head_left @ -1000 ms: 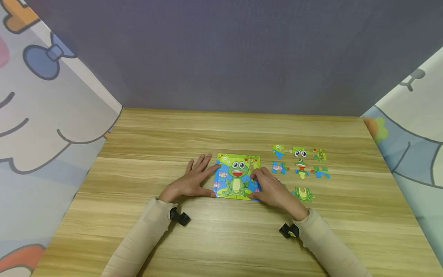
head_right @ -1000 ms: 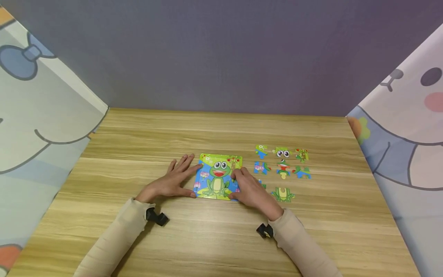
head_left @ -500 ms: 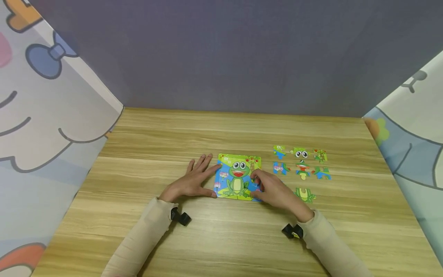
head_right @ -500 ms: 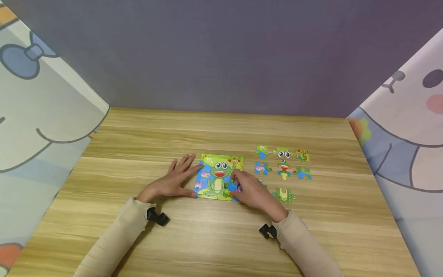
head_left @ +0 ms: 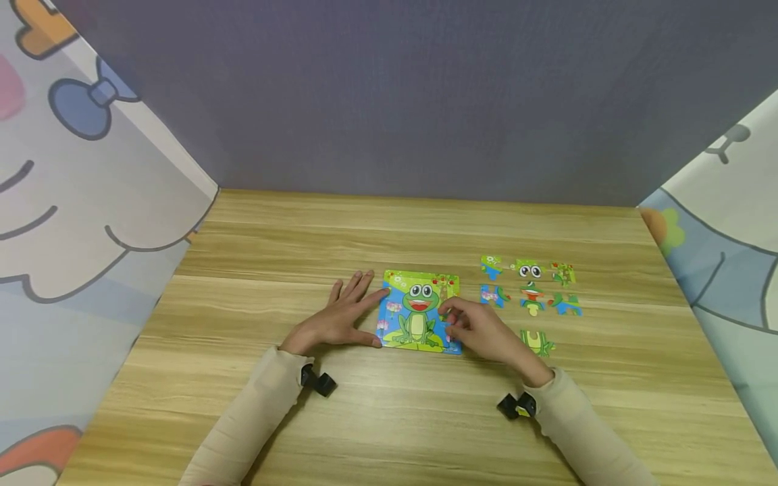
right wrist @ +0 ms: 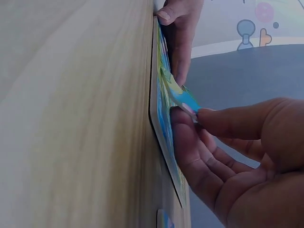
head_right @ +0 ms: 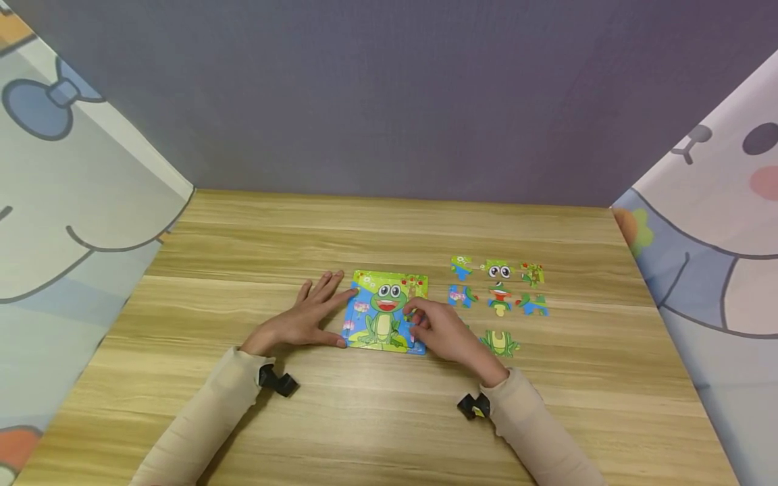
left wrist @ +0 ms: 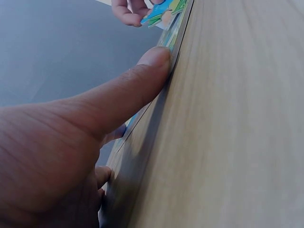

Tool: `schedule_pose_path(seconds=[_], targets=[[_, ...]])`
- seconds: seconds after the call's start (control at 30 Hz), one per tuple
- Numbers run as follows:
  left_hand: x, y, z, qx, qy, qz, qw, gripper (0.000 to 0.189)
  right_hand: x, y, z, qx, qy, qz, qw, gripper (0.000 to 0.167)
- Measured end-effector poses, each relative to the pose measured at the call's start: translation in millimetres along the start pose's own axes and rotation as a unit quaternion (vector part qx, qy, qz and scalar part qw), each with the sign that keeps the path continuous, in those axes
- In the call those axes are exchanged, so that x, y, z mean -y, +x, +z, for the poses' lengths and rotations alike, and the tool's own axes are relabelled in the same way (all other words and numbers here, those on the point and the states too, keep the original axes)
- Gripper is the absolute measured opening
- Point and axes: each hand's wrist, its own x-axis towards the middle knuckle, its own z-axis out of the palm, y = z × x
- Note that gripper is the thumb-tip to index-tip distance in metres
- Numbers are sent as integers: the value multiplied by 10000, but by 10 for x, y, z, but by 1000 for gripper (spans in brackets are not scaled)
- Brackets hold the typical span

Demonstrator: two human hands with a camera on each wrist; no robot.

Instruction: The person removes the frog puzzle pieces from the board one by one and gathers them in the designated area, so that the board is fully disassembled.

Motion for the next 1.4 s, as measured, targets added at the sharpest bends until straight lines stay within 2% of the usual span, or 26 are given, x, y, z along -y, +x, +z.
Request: schedule_pose_path(seconds=[0.4,0.7,0.87,1.1,1.4], targets=[[8,1,-2,19,-20,-8,10000,99,-123,-121,-119,-387,746,141,9964,25],[13,8,4,36,0,-37,10000,98,-287,-355,-332,-545,1017,251,9930,28],[1,3,-1,18,10,-20,10000,98,-368,-507,-469,-799,1013,225,9914,29],[-5,5,4,32,-16,-15,10000,98,-454,-757,-687,-1098,1018,521,9874,32],[-13,-1,-3,49,-57,-34,10000,98,-689,-1005,-867,-1611,909,475,9816,29]])
